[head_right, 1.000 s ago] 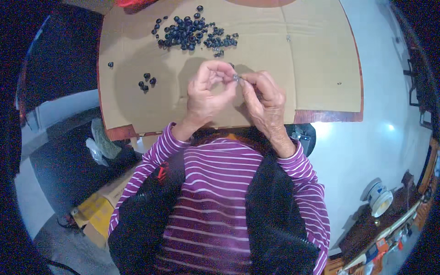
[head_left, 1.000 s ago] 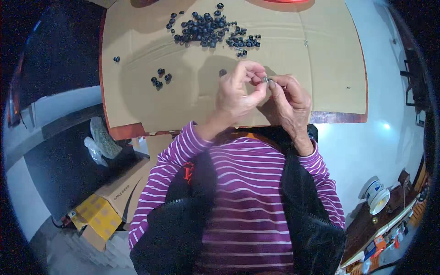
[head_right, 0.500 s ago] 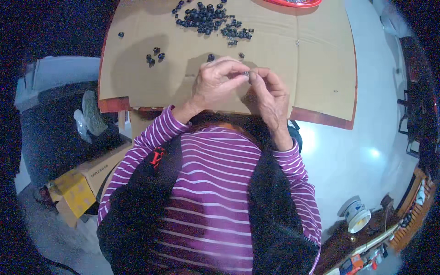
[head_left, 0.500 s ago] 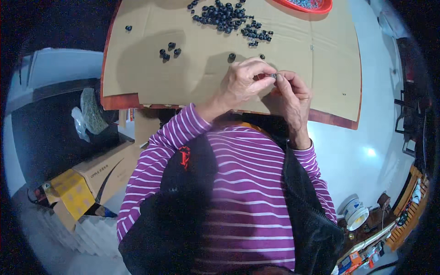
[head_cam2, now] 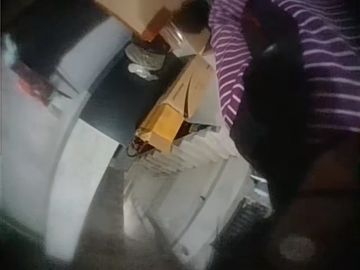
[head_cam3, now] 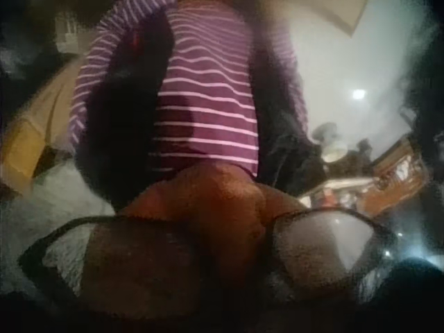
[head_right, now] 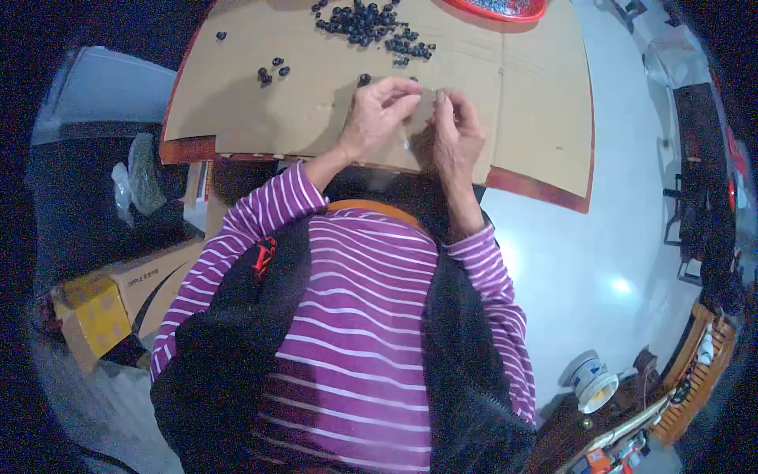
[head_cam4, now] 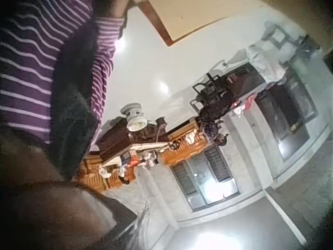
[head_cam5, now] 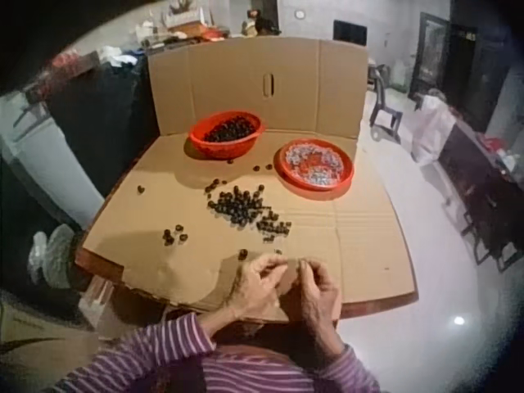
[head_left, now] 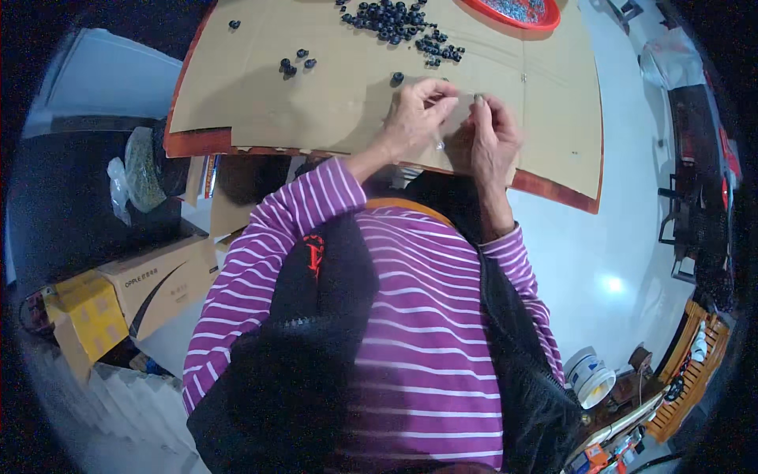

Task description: Assembling small black plastic components by inserting smaller pieces into them by hand.

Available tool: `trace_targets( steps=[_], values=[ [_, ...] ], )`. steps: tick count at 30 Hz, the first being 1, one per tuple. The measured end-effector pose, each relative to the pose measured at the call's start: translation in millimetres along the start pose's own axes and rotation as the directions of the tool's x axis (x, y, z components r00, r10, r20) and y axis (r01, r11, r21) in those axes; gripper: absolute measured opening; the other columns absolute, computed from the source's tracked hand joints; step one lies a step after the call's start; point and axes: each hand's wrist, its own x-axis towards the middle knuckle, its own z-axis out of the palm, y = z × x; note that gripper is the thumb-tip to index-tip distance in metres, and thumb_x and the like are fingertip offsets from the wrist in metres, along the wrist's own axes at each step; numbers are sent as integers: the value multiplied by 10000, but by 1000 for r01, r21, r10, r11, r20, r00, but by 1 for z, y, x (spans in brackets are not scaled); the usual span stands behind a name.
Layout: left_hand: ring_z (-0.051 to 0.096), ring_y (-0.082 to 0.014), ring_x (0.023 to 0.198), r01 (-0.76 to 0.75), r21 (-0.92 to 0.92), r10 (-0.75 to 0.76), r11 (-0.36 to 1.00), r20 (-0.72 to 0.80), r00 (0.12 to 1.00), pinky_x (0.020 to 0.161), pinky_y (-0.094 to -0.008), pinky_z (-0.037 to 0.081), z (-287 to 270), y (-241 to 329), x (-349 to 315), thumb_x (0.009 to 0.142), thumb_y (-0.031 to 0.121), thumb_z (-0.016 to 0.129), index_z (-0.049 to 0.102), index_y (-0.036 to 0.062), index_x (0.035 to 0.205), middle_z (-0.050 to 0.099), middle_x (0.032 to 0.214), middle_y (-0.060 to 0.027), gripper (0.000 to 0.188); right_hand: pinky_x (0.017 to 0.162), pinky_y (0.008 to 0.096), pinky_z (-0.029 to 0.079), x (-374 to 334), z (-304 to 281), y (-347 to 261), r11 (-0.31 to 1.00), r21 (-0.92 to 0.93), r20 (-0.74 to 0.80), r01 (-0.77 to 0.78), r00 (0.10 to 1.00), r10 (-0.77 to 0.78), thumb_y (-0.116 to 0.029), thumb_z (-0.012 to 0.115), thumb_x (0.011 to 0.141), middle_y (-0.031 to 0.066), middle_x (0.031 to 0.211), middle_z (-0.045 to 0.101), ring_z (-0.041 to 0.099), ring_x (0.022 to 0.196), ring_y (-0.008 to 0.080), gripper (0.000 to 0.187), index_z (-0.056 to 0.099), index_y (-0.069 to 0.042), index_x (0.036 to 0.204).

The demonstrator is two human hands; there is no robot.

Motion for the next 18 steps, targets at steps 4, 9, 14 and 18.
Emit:
trace_targets(
  steps=[4, 9, 14, 18],
  values=[
    [562, -68, 722, -38, -65, 35, 997, -50, 998, 624, -193, 467, -6, -19, -5, 825, 49, 562, 565, -16, 995, 612, 844, -30, 183, 548, 177, 405, 5, -4, 7, 993, 119, -42, -13, 999, 18, -92, 559, 850, 26, 726, 572, 509, 608, 62, 145, 587, 21, 936],
    [574, -106, 809, -82, 199, 82, 976, 10, 997, 700, -239, 477, -21, 2, -17, 772, 87, 630, 561, 28, 1007, 602, 871, -33, 252, 551, 188, 408, 9, -11, 16, 997, -27, -27, 66, 997, -67, -103, 573, 841, 21, 748, 576, 509, 606, 66, 145, 585, 22, 915],
    [522, -239, 952, -380, 489, 291, 785, 251, 923, 792, -338, 445, -27, 26, -32, 671, 135, 689, 585, 70, 944, 551, 900, -69, 299, 547, 247, 418, 26, -16, 18, 783, -476, 116, 401, 911, -396, -96, 571, 820, 59, 725, 566, 530, 609, 134, 121, 580, -6, 901],
    [514, -226, 765, -546, 463, 436, 698, 329, 837, 697, -330, 434, -24, 6, -30, 659, 111, 670, 597, 60, 722, 512, 797, -63, 109, 575, 338, 438, 35, -22, 13, 463, -718, 262, 520, 818, -512, -53, 545, 793, 140, 735, 535, 545, 661, 277, 116, 568, -25, 903]
  ],
)
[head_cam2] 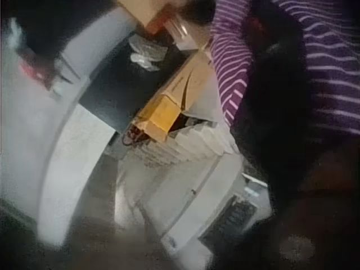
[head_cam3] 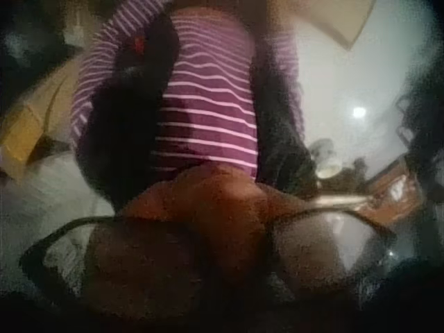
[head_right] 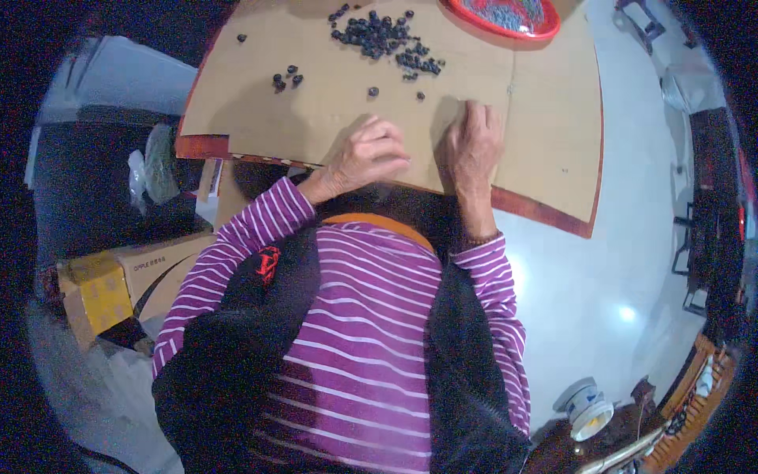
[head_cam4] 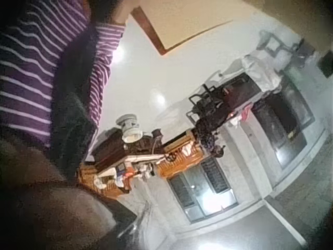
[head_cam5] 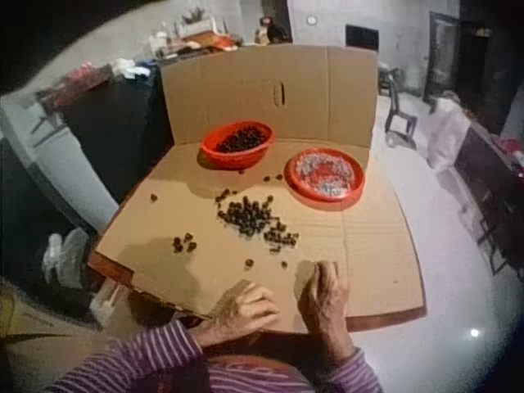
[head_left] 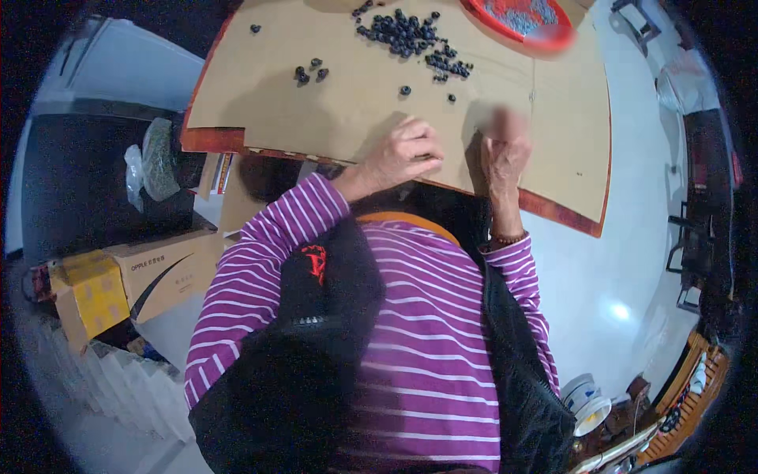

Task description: Assembling small black plastic components by inserting smaller pieces into them by hand.

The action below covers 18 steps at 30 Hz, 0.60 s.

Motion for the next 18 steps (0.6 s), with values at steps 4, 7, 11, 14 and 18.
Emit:
trace_targets(
  steps=[4, 7, 11, 14, 18],
  values=[
    [537, -223, 717, 15, 55, -10, 998, -91, 996, 647, -324, 453, 6, -3, 0, 660, 68, 667, 605, 43, 720, 542, 747, -70, 89, 634, 377, 431, 1, -5, -7, 981, -182, 164, -66, 982, 96, -11, 537, 751, 145, 823, 518, 523, 755, 314, 209, 539, -47, 958],
    [541, -235, 716, 72, 60, -62, 996, -150, 987, 643, -324, 457, 10, -3, 8, 669, 68, 657, 603, 43, 713, 546, 744, -69, 74, 629, 379, 430, 1, 0, -1, 995, -103, 37, 12, 999, -8, 9, 532, 742, 151, 843, 515, 520, 745, 318, 244, 535, -52, 978],
    [545, -245, 779, 141, 118, -121, 983, -163, 979, 650, -331, 461, 14, -10, 18, 689, 85, 642, 602, 40, 741, 547, 789, -80, 80, 639, 384, 434, 2, -5, -10, 996, -25, -22, 82, 996, -83, 29, 526, 738, 158, 844, 520, 524, 751, 316, 241, 544, -46, 967],
    [509, -248, 831, 130, 181, -85, 975, -239, 967, 731, -346, 440, 11, -12, 20, 694, 112, 637, 571, 51, 831, 504, 843, -81, 164, 641, 373, 444, 0, -6, -26, 988, 21, -41, 156, 987, -155, 31, 529, 745, 159, 857, 532, 536, 753, 305, 213, 557, -37, 945],
    [536, -246, 900, 182, 171, -125, 968, -301, 945, 657, -314, 468, -2, -16, 14, 707, 94, 624, 547, 61, 957, 506, 943, -110, 263, 619, 341, 456, -14, 3, -22, 986, 147, 55, 73, 995, -82, -14, 553, 766, 151, 867, 546, 558, 736, 273, 164, 571, -25, 929]
  ],
)
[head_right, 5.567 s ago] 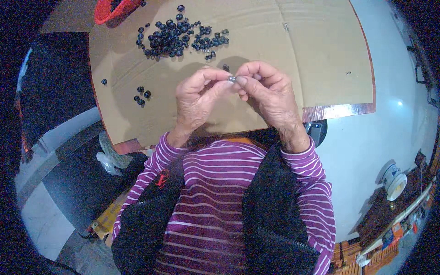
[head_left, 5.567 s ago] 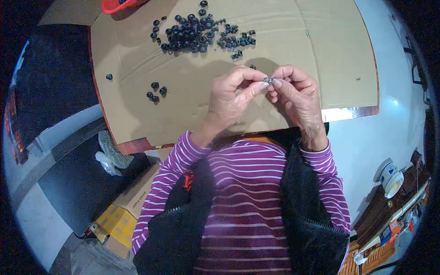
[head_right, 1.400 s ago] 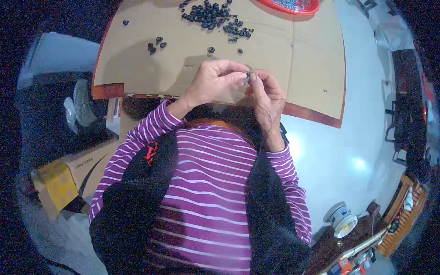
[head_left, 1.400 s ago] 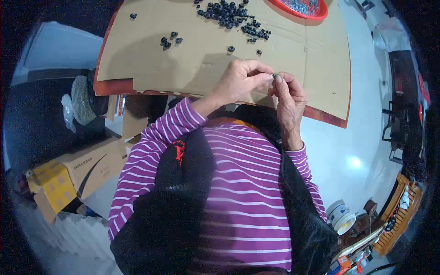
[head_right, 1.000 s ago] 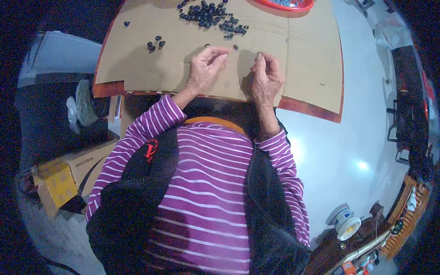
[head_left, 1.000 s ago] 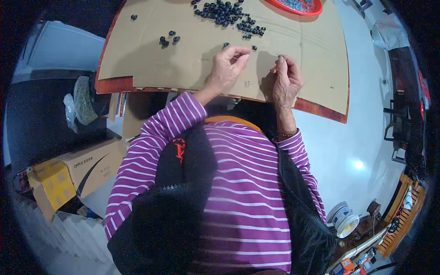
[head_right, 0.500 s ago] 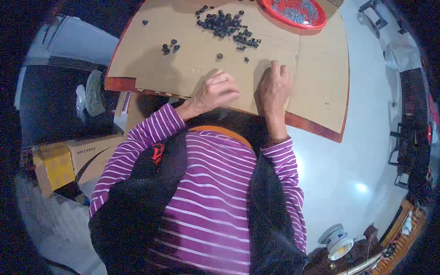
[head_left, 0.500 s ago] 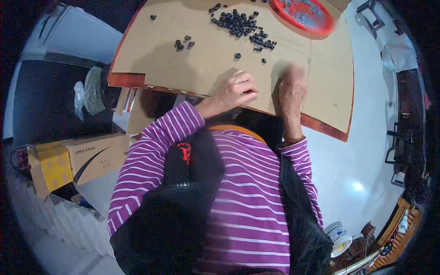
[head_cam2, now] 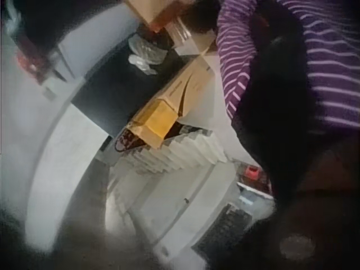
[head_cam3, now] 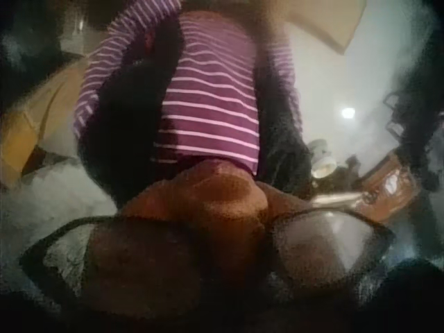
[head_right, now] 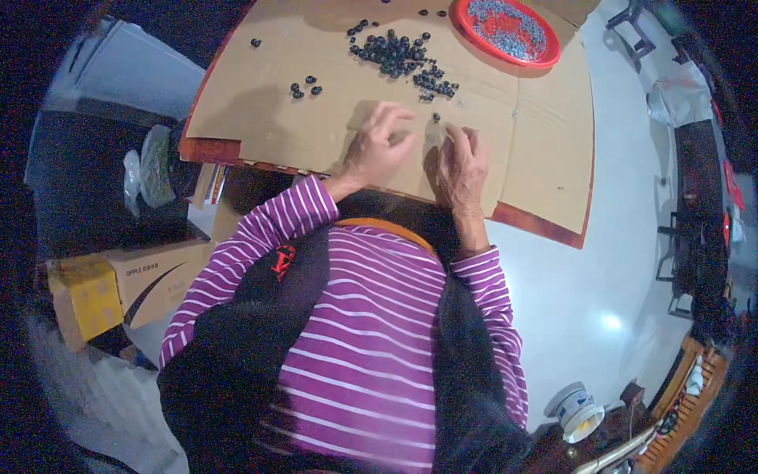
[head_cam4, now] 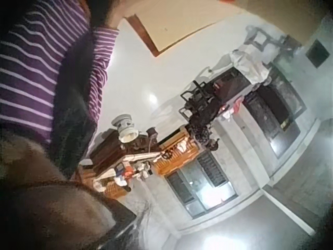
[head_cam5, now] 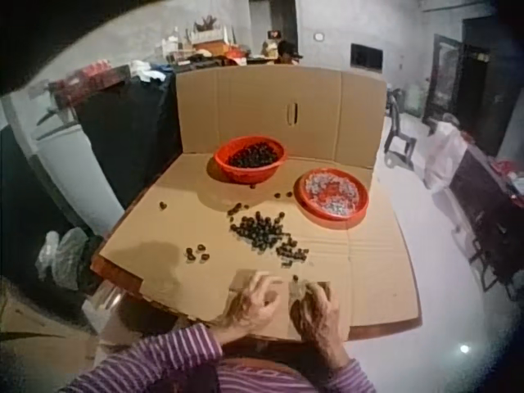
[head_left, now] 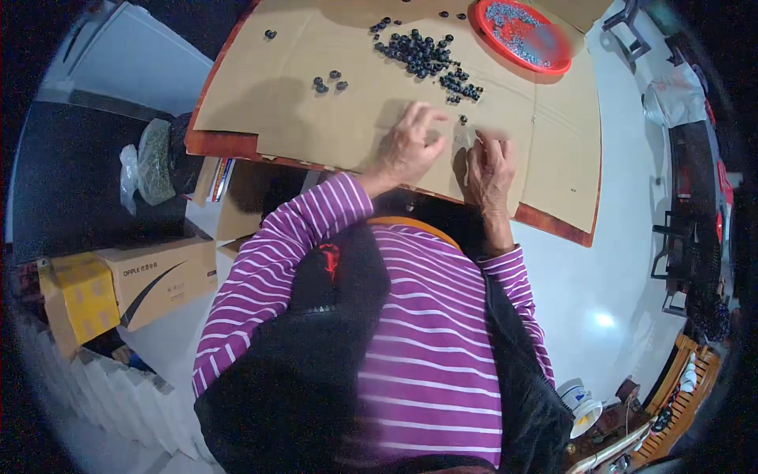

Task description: Assembling small black plastic components by inserting smaller pieces into them by hand.

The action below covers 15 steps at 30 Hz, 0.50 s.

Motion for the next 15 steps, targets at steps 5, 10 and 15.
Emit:
trace_targets(
  steps=[5, 10, 15],
  values=[
    [543, -198, 866, 421, -210, -400, 882, 138, 906, 677, -305, 472, -32, -31, -4, 696, 53, 586, 489, 62, 1047, 480, 994, -85, 365, 613, 328, 455, -5, 3, -18, 999, -32, 107, -38, 993, 41, -59, 590, 759, 137, 853, 546, 555, 724, 251, 221, 584, -46, 980],
    [552, -196, 812, 368, -158, -324, 916, 246, 913, 703, -326, 488, -34, -47, 14, 685, 133, 633, 498, 72, 1064, 481, 1014, -92, 407, 613, 337, 453, 15, 11, -31, 978, -189, 203, -94, 970, 133, -114, 619, 755, 129, 839, 545, 550, 726, 260, 260, 582, -72, 1009],
    [577, -196, 794, 247, -217, -182, 944, 281, 942, 709, -296, 503, -20, -57, 25, 683, 69, 646, 570, 43, 968, 525, 941, -81, 296, 644, 348, 452, 21, 17, -28, 955, -278, 255, -103, 951, 177, -85, 586, 776, 111, 839, 554, 553, 751, 271, 205, 584, -77, 981]
  ],
)
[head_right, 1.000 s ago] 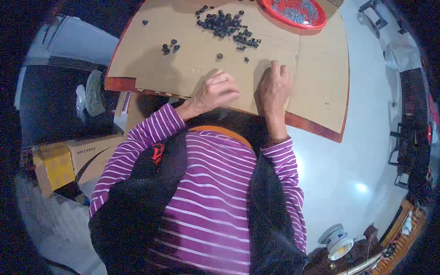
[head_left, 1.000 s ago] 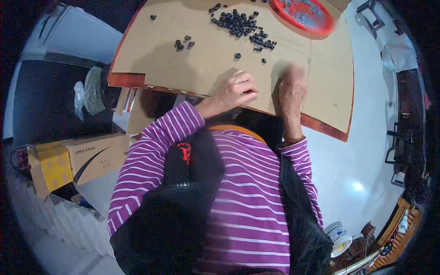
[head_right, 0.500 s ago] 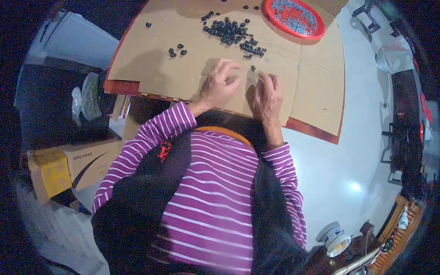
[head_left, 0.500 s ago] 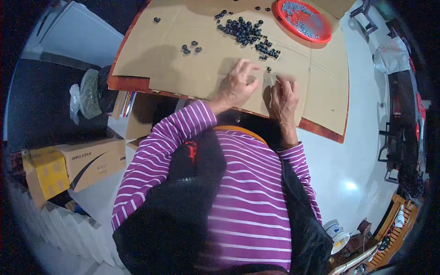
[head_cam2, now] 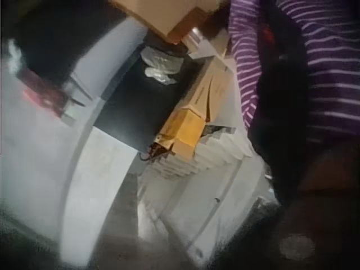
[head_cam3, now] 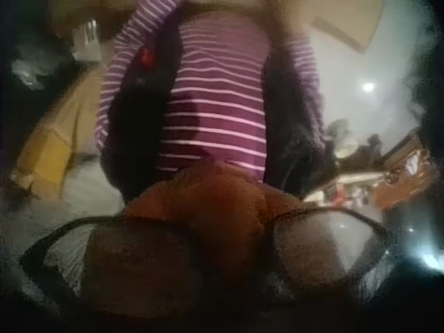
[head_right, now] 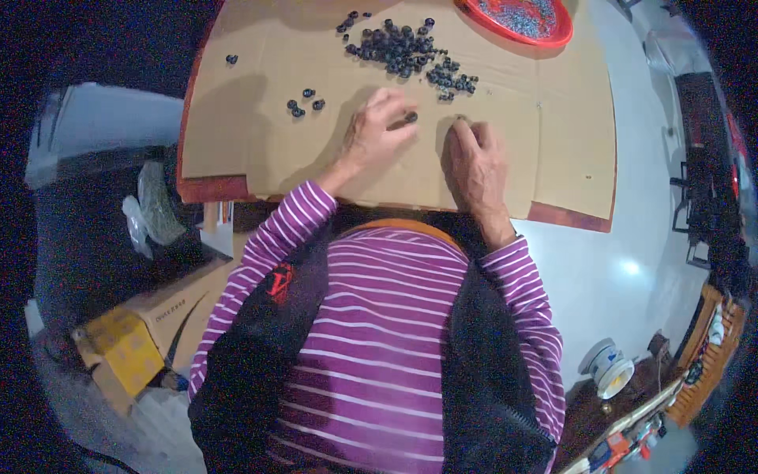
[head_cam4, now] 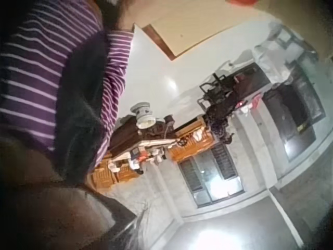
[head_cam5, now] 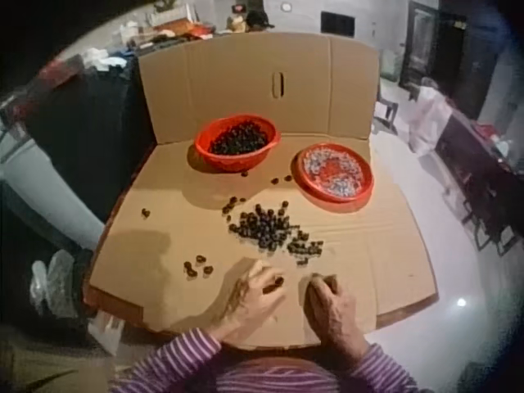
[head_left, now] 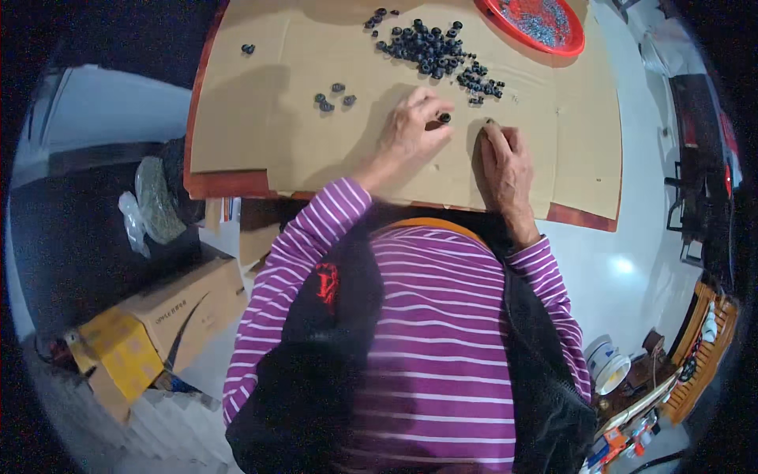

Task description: Assembling small black plastic components by inserting smaller pieces into them by hand.

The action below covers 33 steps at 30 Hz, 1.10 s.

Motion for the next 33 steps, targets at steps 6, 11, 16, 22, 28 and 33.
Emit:
trace_targets(
  steps=[6, 11, 16, 22, 28, 33],
  values=[
    [583, -226, 754, -37, -73, 37, 997, 2, 999, 627, -317, 480, 0, 3, 0, 711, 48, 622, 595, 25, 871, 549, 876, -97, 164, 635, 339, 469, 2, 1, -1, 998, 22, -29, -57, 998, 58, -51, 573, 778, 114, 860, 563, 571, 748, 274, 173, 588, -62, 950],
    [581, -246, 698, -96, 5, 96, 995, -21, 995, 583, -326, 461, -1, 3, 5, 737, 65, 614, 578, 30, 886, 560, 860, -110, 157, 613, 338, 474, 0, 7, 11, 993, 28, -81, -116, 990, 118, -33, 576, 769, 111, 823, 567, 576, 712, 277, 170, 586, -62, 936],
    [598, -185, 685, 222, -470, -203, 854, 91, 975, 558, -268, 462, -5, 6, 7, 804, 100, 589, 581, 13, 931, 610, 836, -97, 153, 581, 367, 461, 5, 0, 9, 980, -62, -43, -191, 981, 188, -28, 566, 768, 140, 799, 556, 568, 702, 314, 145, 572, -66, 907],
    [600, -124, 716, 446, -893, -319, -52, 439, 840, 574, -212, 486, -9, -10, 2, 847, 135, 564, 556, 7, 1042, 621, 860, -92, 233, 569, 349, 445, 7, -16, 16, 979, 38, 100, -202, 975, 198, 15, 535, 739, 151, 767, 543, 558, 660, 308, 174, 559, -44, 901],
    [601, -112, 736, 493, -820, -180, -290, 553, 813, 592, -185, 499, -9, 0, -5, 857, 144, 548, 535, -8, 1075, 614, 902, -96, 267, 559, 347, 435, 10, -24, 25, 993, 68, 190, -97, 978, 83, 11, 535, 739, 150, 742, 529, 549, 651, 305, 137, 546, -29, 870],
    [592, -103, 713, 479, -854, -266, -201, 519, 812, 583, -194, 495, -6, 12, -6, 866, 165, 535, 533, -7, 1081, 609, 887, -84, 275, 568, 379, 434, 8, -22, 34, 995, 92, 184, -32, 983, 15, -26, 552, 753, 151, 758, 529, 544, 669, 330, 108, 536, -34, 859]
  ],
)
